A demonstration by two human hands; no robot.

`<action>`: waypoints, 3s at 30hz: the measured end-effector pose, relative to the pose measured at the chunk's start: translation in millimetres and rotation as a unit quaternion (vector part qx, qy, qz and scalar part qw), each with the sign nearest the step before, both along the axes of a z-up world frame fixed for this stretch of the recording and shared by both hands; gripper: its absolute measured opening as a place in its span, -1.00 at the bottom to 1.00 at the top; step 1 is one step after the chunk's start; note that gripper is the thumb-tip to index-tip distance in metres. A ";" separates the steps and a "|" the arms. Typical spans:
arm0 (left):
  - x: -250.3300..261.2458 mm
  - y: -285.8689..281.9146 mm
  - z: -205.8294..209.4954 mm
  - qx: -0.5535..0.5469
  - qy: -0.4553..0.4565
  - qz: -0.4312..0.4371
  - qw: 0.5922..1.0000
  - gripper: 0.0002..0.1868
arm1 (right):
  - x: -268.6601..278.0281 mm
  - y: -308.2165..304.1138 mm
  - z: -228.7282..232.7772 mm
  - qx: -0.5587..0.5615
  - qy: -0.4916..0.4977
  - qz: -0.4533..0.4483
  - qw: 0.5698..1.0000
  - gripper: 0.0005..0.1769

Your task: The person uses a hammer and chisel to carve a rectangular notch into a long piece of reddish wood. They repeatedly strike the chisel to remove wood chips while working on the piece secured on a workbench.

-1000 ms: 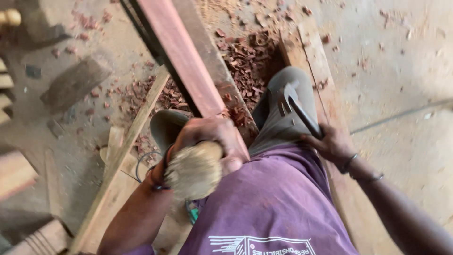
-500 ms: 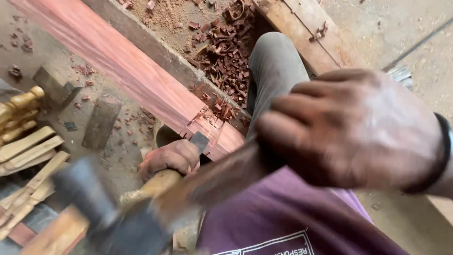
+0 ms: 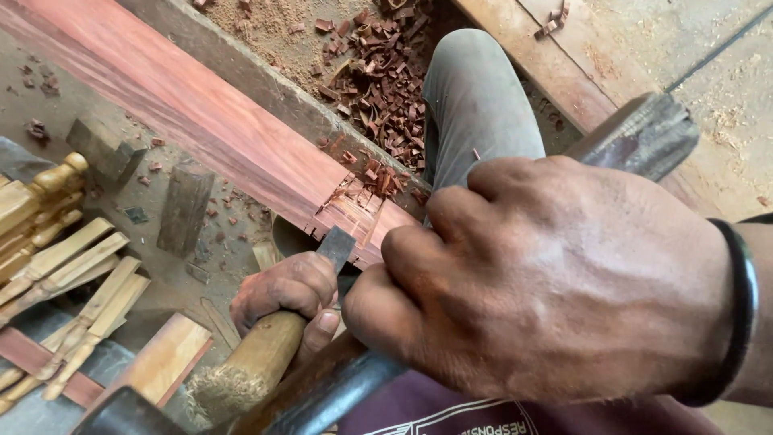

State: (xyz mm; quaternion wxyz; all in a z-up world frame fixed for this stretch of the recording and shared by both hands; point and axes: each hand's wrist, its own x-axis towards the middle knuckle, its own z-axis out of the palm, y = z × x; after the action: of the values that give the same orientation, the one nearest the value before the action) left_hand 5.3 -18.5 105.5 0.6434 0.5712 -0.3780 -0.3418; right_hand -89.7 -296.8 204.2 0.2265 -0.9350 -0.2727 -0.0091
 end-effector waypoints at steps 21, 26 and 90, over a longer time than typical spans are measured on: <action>-16.6 -0.6 -13.7 0.008 -0.015 0.069 0.997 -0.82 | -7.9 4.9 -4.8 0.043 -0.031 -0.035 0.998 -0.71; -5.7 6.7 -37.5 -0.011 -0.019 0.044 0.999 -0.82 | -5.7 2.1 -8.9 -0.042 -0.011 -0.044 0.998 -0.72; 4.2 -6.2 -24.3 -0.023 0.026 -0.009 0.999 -0.86 | -21.4 6.5 -33.3 0.028 0.013 -0.065 0.997 -0.80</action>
State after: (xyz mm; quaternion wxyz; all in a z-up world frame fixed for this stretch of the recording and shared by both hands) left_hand 9.5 -24.7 81.2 0.6630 0.5438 -0.3737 -0.3537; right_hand -111.0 -290.3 170.9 0.2554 -0.9440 -0.2082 -0.0198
